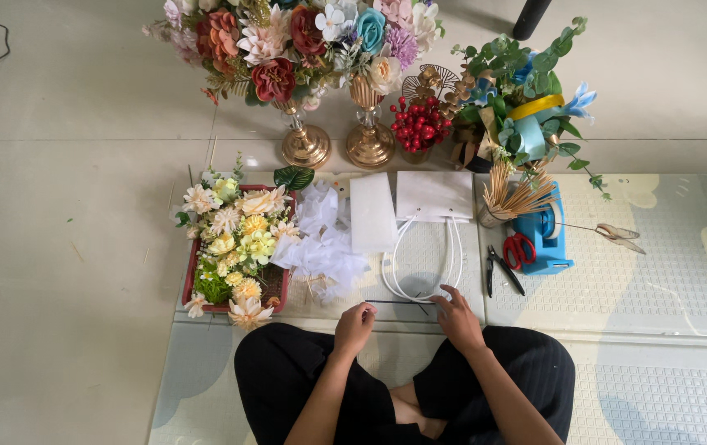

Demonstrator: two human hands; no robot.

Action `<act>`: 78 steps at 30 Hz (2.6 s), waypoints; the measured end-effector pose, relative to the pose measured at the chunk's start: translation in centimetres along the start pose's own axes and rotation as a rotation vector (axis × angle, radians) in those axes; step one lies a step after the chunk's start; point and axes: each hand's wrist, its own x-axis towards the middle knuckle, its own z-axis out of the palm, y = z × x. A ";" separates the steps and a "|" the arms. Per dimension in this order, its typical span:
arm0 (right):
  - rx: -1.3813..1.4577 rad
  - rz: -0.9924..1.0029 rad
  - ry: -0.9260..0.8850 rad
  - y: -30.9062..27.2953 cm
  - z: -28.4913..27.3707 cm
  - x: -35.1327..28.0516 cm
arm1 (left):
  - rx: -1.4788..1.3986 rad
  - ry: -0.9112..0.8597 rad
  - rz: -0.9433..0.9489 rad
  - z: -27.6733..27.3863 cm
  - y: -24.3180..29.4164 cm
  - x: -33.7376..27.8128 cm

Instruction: The person prepares a small white gift bag by placing a white sheet inside and then attaches white decorative tissue paper to the bag's handle by hand.

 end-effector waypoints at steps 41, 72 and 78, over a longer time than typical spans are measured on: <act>-0.475 -0.157 0.068 2.9 -2.9 16.9 | -1.558 -0.011 -0.522 5.3 -4.2 18.1; 0.448 0.144 -0.052 -4.4 -6.3 3.9 | -0.520 -0.149 -0.224 1.9 4.5 6.5; 0.272 0.197 -0.002 -4.1 -5.8 3.4 | -0.159 -0.071 -0.040 -1.1 10.3 3.4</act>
